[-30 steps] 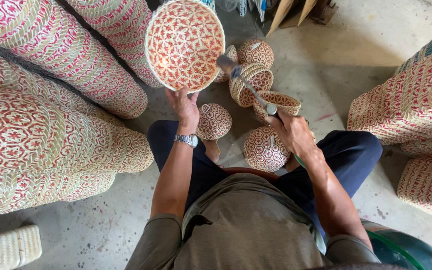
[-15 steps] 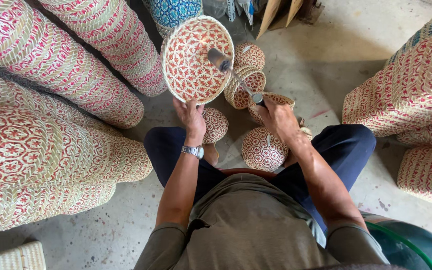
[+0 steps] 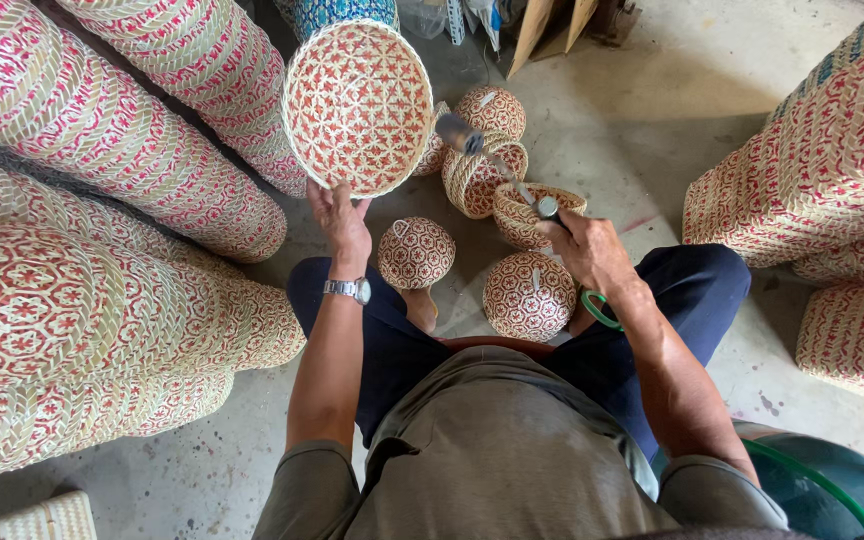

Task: The person uses a handheld blowtorch to apply heat to the surface of woven baskets. They pick up each basket, rotate it while applying the flame, and then place it back down. The process is repeated for multiple baskets.

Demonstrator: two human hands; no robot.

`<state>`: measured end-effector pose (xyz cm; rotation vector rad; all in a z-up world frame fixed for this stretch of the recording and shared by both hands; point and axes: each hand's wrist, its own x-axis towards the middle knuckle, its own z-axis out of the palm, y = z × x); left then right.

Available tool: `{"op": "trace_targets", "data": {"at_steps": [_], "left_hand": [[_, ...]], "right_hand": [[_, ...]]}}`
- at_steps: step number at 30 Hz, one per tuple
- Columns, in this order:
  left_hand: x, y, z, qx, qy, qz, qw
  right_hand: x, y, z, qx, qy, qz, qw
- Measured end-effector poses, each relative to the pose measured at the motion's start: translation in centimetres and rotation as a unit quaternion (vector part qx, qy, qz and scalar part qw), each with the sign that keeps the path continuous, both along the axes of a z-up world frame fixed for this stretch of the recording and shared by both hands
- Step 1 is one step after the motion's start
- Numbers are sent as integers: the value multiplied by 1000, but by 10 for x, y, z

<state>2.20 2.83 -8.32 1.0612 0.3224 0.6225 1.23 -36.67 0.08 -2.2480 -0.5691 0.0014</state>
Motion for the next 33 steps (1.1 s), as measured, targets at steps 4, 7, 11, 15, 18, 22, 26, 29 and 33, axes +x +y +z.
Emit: {"op": "trace_targets", "data": {"at_steps": [4, 7, 11, 15, 18, 22, 26, 29, 33], "left_hand": [[-4, 12, 2, -5, 41, 2, 999], [-6, 18, 6, 8, 61, -19, 998], [-13, 27, 6, 37, 92, -23, 995], [-12, 35, 8, 74, 107, -34, 991], [-16, 35, 5, 96, 112, -46, 988], [-9, 24, 2, 115, 147, -59, 981], [-6, 11, -1, 92, 149, -68, 982], [-4, 3, 3, 106, 142, -71, 982], [0, -16, 6, 156, 126, -105, 974]], "right_hand": [[5, -2, 4, 10, 69, 7, 998], [12, -5, 6, 11, 44, 17, 999], [19, -8, 6, 28, 46, 36, 998], [24, -11, 11, 33, 38, 19, 999], [26, -11, 17, -2, 42, 13, 999], [34, -7, 22, 15, 44, 7, 999], [32, -3, 15, -24, -16, 24, 999], [29, 2, 13, -64, 16, 14, 998], [28, 10, 16, -29, -31, -3, 999]]}}
